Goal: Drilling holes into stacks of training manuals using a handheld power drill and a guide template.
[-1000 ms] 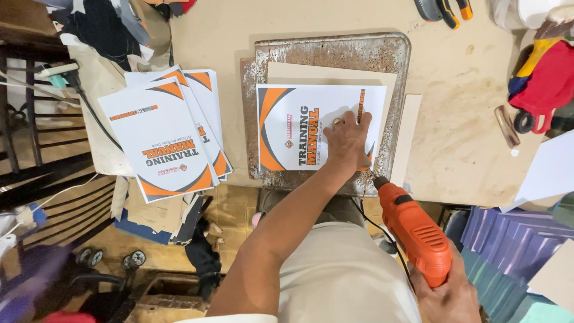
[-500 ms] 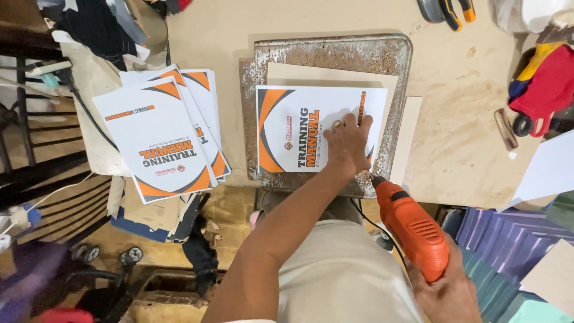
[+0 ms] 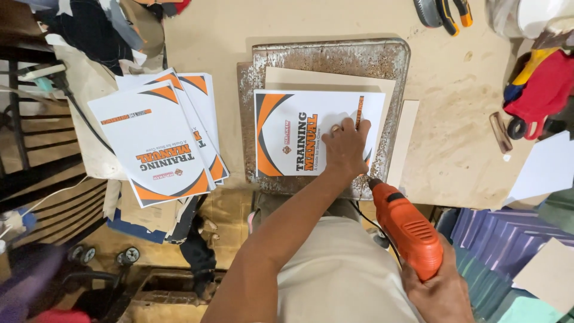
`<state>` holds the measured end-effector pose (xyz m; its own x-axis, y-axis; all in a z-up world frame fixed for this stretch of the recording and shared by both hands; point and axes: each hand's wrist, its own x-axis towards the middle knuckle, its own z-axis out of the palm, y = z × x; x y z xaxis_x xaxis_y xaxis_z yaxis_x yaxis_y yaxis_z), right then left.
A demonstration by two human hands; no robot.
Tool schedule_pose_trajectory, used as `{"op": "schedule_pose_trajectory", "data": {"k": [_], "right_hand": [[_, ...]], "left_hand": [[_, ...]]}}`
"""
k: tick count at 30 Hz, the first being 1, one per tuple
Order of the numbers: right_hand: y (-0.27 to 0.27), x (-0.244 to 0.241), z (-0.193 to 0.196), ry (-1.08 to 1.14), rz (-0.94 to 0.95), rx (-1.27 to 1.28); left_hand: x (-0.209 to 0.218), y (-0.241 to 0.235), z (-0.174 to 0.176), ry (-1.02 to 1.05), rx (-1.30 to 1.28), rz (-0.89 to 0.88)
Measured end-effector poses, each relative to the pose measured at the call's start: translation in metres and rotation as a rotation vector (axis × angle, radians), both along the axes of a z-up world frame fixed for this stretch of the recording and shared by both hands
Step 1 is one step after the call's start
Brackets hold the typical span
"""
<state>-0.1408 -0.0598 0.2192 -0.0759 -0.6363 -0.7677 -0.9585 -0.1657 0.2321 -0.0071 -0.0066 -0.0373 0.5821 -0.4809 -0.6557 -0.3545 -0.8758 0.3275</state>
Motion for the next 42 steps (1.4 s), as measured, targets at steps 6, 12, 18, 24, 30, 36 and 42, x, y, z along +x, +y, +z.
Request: {"op": "schedule_pose_trajectory", "data": {"k": [6, 12, 18, 24, 30, 36, 42], "right_hand": [[0.001, 0.003, -0.002, -0.008, -0.013, 0.015], [0.004, 0.003, -0.007, 0.022, 0.008, 0.01], [0.005, 0.001, -0.01, 0.038, 0.035, 0.008], [0.004, 0.005, -0.011, 0.058, 0.071, 0.021], [0.004, 0.008, -0.012, 0.086, 0.113, 0.038], [0.005, 0.009, -0.014, 0.093, 0.144, 0.034], [0.008, 0.0, -0.019, 0.004, 0.15, -0.015]], "left_hand": [[-0.006, -0.001, -0.008, -0.066, -0.006, 0.003], [-0.01, 0.001, -0.014, -0.105, -0.038, 0.024], [-0.01, 0.0, -0.013, -0.101, -0.031, 0.027], [-0.008, 0.0, -0.01, -0.094, 0.0, -0.004], [-0.007, 0.002, -0.009, -0.056, -0.034, 0.015], [-0.022, 0.003, -0.021, -0.312, -0.117, 0.087], [-0.004, 0.006, 0.002, -0.061, -0.062, 0.066]]}}
